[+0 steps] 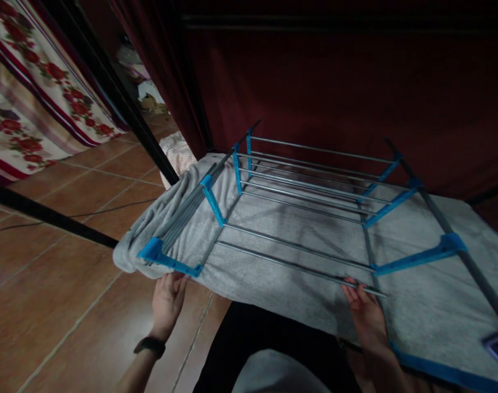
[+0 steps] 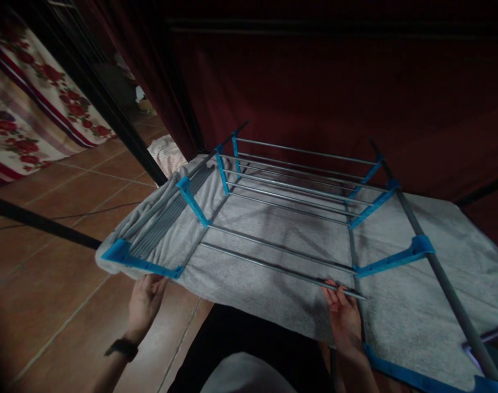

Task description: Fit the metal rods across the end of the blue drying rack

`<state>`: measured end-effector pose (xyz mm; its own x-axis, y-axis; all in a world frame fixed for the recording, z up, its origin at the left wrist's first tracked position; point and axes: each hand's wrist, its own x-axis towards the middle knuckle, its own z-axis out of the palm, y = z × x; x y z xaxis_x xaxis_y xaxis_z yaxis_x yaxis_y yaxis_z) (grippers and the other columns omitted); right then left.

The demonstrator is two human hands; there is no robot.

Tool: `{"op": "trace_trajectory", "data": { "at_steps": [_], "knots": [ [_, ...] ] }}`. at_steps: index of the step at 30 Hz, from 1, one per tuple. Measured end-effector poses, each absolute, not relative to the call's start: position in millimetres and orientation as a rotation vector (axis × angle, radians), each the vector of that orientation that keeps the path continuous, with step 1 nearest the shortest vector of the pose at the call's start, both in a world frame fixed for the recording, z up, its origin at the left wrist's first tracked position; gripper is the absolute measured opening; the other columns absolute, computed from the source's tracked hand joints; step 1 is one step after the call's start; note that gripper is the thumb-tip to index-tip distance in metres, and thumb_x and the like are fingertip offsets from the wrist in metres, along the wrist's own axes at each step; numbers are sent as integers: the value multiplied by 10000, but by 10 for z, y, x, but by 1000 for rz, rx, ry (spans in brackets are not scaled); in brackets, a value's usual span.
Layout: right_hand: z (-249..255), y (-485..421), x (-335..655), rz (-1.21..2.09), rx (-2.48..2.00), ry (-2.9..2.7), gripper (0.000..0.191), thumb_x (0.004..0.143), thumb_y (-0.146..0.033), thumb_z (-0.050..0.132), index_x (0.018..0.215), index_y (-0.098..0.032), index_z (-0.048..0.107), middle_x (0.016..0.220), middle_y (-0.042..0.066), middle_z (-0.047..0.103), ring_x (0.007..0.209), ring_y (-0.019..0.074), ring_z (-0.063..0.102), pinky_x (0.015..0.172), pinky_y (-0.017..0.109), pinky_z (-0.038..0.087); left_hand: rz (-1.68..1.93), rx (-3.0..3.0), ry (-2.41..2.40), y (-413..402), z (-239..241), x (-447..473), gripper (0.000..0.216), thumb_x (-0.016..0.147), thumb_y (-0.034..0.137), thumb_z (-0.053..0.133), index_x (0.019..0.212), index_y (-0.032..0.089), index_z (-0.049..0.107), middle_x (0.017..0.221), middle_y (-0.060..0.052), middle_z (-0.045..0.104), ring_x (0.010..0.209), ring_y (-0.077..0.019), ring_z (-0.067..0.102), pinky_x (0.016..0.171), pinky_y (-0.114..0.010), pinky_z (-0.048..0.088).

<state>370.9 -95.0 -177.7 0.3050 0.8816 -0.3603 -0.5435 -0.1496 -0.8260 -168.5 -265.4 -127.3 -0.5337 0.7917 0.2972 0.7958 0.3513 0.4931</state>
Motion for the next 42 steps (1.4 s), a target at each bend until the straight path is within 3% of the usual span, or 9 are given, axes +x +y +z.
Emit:
{"op": "trace_trajectory", "data": {
  "at_steps": [6,10,14,26,35,38,42],
  "knots": [
    [-1757,-951,3699,1281,-1155,-404,250,690,-314,896,805,-239,686,929,20,770,997,215,738,1025,457,571,-1791,-813,-3113,-2540,-1385,-1478,622,634,795,640,715,179,659,687,-62,659,688,-234,618,671,-343,475],
    [-1760,-951,3700,1285,-1168,-417,253,703,-331,887,812,-240,678,957,26,772,1033,208,732,1028,435,573,-2101,-450,-3110,-2480,-1420,-1515,650,422,747,795,670,165,646,629,-28,630,623,-180,581,639,-317,464],
    [-1768,-945,3696,1270,-1175,-410,253,704,-320,884,812,-235,672,952,36,771,1015,218,739,1008,450,584,-2235,-352,-3061,-2495,-1426,-1538,648,340,685,869,640,163,629,607,1,605,605,-142,554,630,-287,452],
    [-1737,-937,3701,1322,-1152,-382,263,699,-319,888,821,-224,675,1007,48,772,1036,209,730,1021,423,578,-2125,-468,-3047,-2579,-1483,-1571,728,344,826,811,584,169,607,564,-4,570,597,-145,519,613,-296,431],
    [-1682,-961,3658,1322,-1146,-373,253,706,-300,874,834,-230,668,1015,45,764,1027,216,729,1037,464,565,-2139,-428,-3074,-2564,-1436,-1518,718,354,800,816,627,169,610,610,-14,600,621,-154,548,637,-300,455],
    [-1671,-962,3649,1330,-1144,-381,258,717,-322,872,847,-226,669,1038,50,759,1044,215,722,1057,467,550,-2056,-450,-3085,-2617,-1365,-1471,686,446,814,776,644,181,600,639,-28,616,646,-182,574,646,-321,470],
    [-1679,-956,3642,1303,-1165,-344,272,694,-315,882,822,-227,658,988,43,754,1024,220,723,1046,466,559,-1729,-736,-2975,-2730,-1232,-1254,587,684,797,644,688,211,608,654,-36,613,678,-224,581,662,-349,476]
  ]
}}
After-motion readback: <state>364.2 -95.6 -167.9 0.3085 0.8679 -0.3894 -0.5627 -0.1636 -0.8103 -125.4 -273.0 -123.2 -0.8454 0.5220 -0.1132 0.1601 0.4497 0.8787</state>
